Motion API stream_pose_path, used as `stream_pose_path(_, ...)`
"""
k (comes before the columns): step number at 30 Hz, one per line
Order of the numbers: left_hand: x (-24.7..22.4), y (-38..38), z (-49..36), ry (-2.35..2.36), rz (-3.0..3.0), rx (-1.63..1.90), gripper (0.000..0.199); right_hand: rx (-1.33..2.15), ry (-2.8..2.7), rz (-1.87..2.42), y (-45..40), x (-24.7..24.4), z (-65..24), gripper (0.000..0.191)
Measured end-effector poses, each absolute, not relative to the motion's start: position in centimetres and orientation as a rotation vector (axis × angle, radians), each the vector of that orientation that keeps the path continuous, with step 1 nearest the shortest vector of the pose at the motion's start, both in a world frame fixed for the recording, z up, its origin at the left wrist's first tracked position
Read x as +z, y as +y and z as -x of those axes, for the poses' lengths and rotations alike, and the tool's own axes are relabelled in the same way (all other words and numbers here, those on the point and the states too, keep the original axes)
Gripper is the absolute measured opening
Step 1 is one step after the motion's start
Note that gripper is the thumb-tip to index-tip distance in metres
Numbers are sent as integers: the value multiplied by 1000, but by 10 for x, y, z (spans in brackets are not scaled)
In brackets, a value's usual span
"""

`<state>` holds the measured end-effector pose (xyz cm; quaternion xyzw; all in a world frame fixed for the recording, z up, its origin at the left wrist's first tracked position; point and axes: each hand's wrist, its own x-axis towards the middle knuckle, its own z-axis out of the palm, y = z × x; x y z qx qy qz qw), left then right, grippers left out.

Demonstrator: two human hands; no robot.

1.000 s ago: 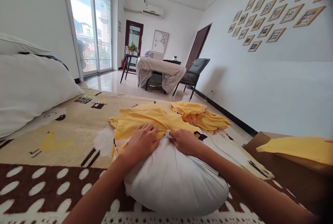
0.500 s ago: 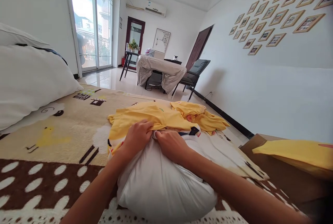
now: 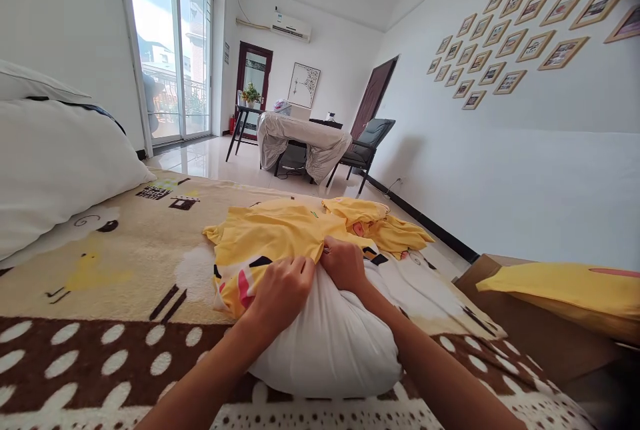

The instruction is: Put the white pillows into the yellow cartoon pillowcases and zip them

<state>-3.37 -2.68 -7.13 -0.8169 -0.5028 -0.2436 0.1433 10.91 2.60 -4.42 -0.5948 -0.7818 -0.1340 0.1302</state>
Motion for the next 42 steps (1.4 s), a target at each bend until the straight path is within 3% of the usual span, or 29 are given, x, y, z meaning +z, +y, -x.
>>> stream_pose_path(8, -45, -58, 42, -1610, 2236, -582, 27, -491, -2143, 1950, 40, -38, -133, 31)
stream_pose_path(14, -27, -91, 73, -1861, 2621, 20, 25, -424, -2069, 2016, 55, -37, -154, 32)
stream_pose_path(23, -40, -57, 61, -1788, 2466, -653, 25, -364, -2031, 2016, 63, -42, -166, 32)
stream_pose_path(27, -57, -45, 53, -1780, 2273, -760, 41, -348, -2020, 2025, 62, -43, -170, 34)
stream_pose_path(31, -75, -22, 73, -1717, 2486, -824, 54, -323, -2025, 2028, 59, -44, -172, 35)
stream_pose_path(36, -99, 12, 96, -1608, 2559, -1123, 42, -310, -2045, 1990, 57, -46, -169, 33)
stream_pose_path(42, -118, 30, 109, -1749, 1816, -1251, 29, -318, -2061, 1949, 56, -48, -165, 32)
